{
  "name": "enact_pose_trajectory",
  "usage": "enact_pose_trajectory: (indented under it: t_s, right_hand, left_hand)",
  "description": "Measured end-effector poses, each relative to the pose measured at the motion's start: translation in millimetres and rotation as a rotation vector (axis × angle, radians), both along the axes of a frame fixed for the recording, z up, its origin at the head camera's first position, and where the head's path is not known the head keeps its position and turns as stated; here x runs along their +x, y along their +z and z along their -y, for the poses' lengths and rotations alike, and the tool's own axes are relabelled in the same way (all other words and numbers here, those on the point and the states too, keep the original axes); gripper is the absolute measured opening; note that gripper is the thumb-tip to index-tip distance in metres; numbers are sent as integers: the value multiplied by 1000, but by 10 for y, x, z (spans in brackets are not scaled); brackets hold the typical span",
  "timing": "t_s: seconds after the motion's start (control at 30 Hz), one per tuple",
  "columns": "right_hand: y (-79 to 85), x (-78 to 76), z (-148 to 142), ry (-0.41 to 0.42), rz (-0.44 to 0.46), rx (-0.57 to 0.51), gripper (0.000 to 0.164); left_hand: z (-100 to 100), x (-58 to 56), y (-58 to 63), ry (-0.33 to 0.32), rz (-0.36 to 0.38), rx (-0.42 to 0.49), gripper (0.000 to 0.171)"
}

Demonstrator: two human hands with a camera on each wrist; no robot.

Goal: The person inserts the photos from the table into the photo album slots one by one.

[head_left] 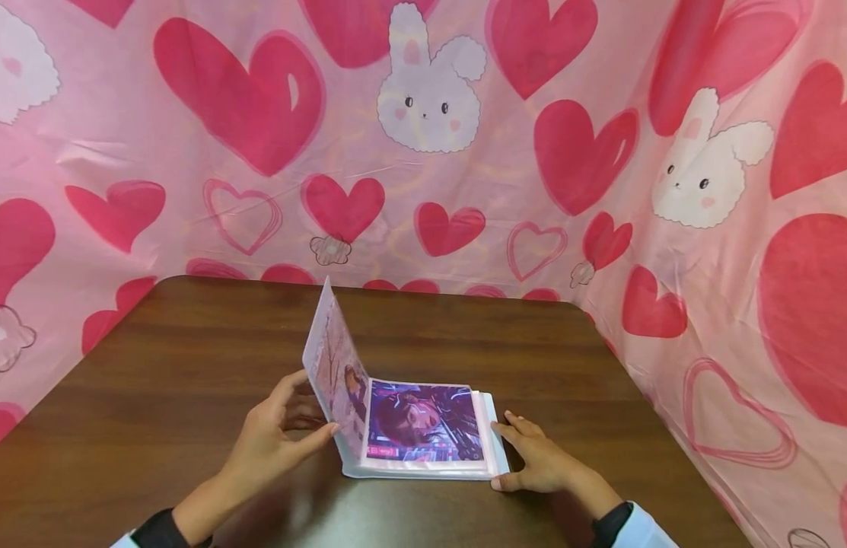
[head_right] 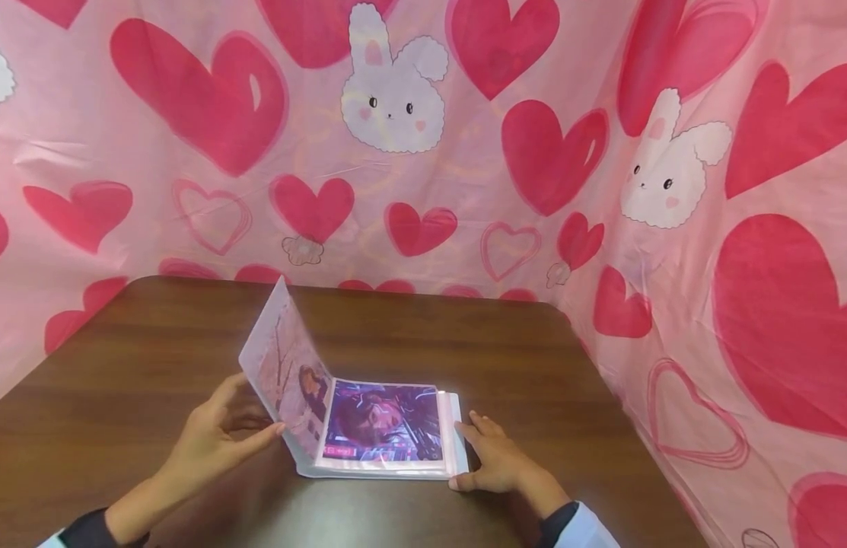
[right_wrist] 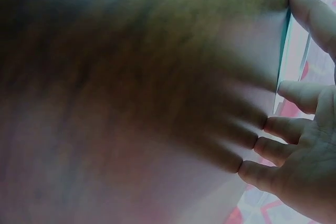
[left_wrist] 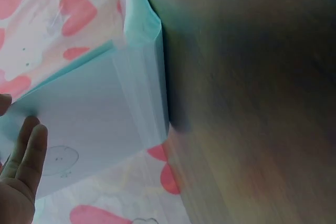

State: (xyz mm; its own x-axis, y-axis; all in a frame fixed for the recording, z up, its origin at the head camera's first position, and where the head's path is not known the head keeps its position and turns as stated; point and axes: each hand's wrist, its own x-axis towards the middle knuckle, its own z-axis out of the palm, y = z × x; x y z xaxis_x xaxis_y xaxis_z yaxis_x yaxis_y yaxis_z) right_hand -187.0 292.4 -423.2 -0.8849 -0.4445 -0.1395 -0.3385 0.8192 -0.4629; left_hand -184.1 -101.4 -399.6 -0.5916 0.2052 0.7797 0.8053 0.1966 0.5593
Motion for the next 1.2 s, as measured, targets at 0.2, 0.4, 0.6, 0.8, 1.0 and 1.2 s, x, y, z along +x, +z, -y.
enact_pose_trajectory:
  t_s: [0.2,0.4,0.6,0.8,1.0,1.2]
  right_hand:
    - [-25,-8,-9,0,0,1,90]
    - [-40,-26,-10,-4,-7,-7,89]
    - [-30,-31,-27,19,-7,-29,90]
    - [-25,-33,-72,27,8,-56,89]
    - [-43,-43,-94,21,12,-57,89]
    - [-60,-57,-112,26,3,-75,91]
  left_hand:
    - [-185,-50,-67,-35,-68,-130,71]
    - [-297,-76,-142,-56,14,-278,56]
    - [-321,-54,-216,-11,92,-449,41]
    - [-290,-38,-254,-5,128,-568,35]
    - [-271,-47,-251,-42,122,-698,41]
    - [-302,-56,-271,-64,102,-773,44]
